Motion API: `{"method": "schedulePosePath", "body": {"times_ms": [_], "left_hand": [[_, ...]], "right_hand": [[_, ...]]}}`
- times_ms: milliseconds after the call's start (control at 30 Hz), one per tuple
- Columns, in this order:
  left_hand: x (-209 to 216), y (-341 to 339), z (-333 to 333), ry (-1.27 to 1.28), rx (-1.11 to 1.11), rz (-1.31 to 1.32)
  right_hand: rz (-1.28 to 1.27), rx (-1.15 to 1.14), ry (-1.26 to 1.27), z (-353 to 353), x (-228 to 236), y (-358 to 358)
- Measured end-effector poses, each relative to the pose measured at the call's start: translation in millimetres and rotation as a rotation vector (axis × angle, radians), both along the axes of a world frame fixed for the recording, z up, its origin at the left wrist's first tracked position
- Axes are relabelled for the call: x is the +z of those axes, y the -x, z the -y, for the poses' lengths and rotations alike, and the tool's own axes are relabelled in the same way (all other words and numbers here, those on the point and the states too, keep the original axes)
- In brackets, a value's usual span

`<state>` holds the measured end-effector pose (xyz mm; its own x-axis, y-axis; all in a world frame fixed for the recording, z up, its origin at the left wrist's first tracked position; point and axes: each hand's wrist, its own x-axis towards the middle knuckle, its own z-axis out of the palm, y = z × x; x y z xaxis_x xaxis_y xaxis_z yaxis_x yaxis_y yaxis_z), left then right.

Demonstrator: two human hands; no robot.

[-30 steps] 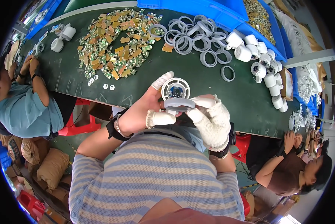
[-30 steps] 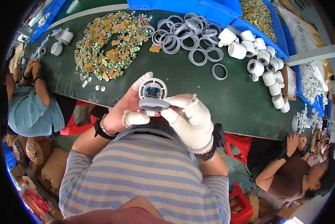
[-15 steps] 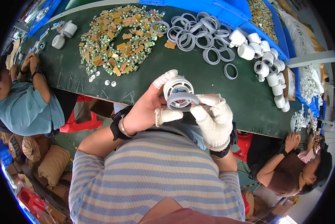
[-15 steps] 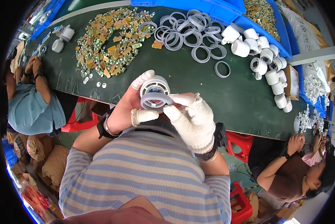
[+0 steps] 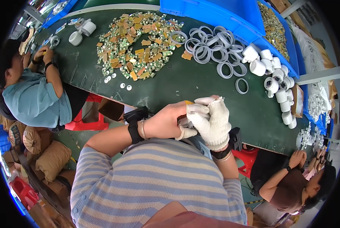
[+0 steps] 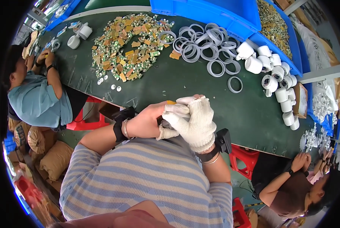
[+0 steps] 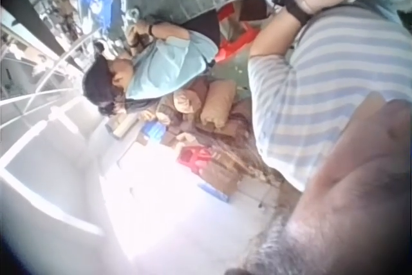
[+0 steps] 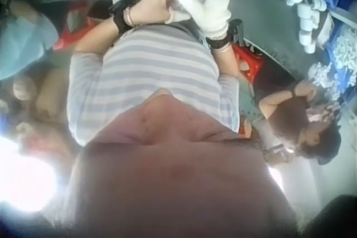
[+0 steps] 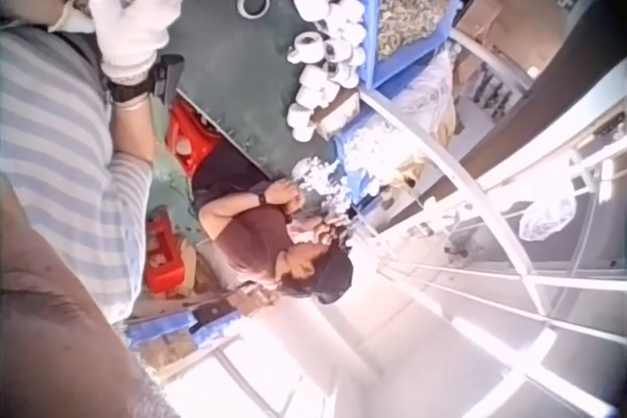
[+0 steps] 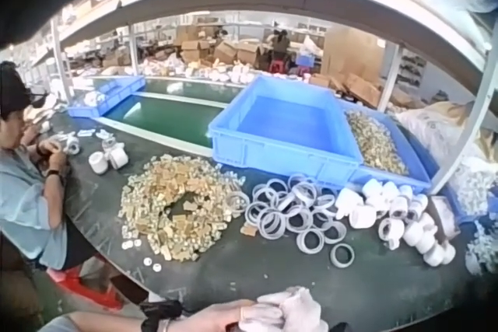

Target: The person assembles electronic devices by hand, picking up a white housing, inserting a circuit board, and pressing a grey ring into the opening. They then fit a white cap onto the housing and place the completed unit on the table before repeating the process.

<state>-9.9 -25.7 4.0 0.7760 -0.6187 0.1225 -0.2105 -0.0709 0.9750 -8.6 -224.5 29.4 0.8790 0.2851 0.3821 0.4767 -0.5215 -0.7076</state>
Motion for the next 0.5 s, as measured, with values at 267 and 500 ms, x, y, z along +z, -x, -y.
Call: {"method": "schedulePosePath", "body": {"times_ms": [267, 500], "left_hand": [[3, -102, -23, -0.757, 0.297, 0.704], [-29, -176, -9, -0.973, 0.365, 0.978]], "right_hand": [[-0.379, -0.281, 0.249, 78, -7, -47], [0.012, -0.384, 0.394, 69, -10, -52]]}}
